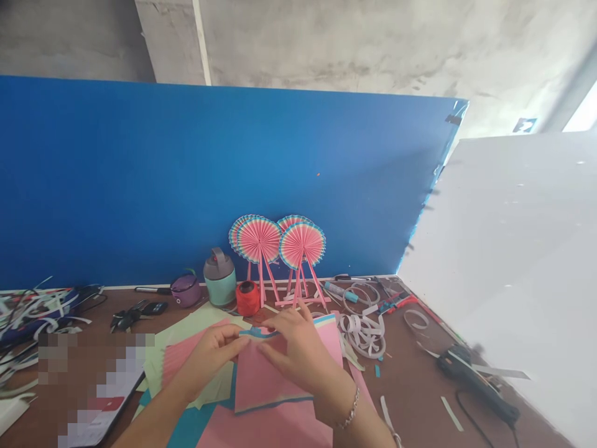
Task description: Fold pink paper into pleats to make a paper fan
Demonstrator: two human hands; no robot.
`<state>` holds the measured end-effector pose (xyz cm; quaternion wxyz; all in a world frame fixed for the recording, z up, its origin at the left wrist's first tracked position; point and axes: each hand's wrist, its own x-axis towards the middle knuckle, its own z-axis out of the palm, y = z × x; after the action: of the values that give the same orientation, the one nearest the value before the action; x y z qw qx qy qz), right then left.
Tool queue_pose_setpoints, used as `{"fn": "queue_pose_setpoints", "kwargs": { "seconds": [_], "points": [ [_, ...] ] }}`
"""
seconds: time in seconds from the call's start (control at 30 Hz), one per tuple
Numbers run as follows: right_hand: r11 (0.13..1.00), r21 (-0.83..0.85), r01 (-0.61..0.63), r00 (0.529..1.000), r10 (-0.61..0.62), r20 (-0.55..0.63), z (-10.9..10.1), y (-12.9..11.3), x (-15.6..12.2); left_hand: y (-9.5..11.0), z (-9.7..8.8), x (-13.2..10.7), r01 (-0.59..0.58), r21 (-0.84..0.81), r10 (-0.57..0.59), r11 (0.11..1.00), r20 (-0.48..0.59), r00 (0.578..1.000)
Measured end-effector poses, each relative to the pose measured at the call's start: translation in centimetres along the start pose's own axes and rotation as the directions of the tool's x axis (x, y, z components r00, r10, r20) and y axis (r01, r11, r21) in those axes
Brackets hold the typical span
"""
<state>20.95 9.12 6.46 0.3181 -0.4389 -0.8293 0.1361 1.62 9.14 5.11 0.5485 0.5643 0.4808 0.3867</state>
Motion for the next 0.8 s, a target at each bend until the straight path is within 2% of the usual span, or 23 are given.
{"fn": "queue_pose_setpoints", "kwargs": {
  "seconds": [0.13,0.3,0.47,0.67,0.8],
  "points": [
    [0.999,0.027,0.027,0.999,-0.028,0.023,0.1,-0.1,-0.1,0.5,0.0,-0.6,-0.041,-0.036,0.042,0.999,0.034,0.999],
    [0.991,0.128,-0.032,0.996,0.021,0.083,-0.8,-0.5,-0.2,0.6,0.0,-1.1,-0.028,-0.155,0.045,0.988,0.105,0.994],
    [0.993,0.091,-0.075,0.997,0.072,0.037,-1.1,-1.2,-0.2,0.8,0.7,-1.4,-0.021,-0.132,0.021,0.991,-0.004,1.0],
    [0.993,0.093,-0.067,0.997,0.062,0.048,-1.1,-1.5,-0.2,0.6,0.9,-1.7,-0.109,-0.067,0.107,0.992,-0.027,0.994],
    [0.964,0.194,-0.184,0.981,0.166,0.104,-2.0,-1.4,-0.3,0.9,0.3,-1.9,-0.12,-0.127,0.114,0.985,-0.054,0.992]
  ]
}}
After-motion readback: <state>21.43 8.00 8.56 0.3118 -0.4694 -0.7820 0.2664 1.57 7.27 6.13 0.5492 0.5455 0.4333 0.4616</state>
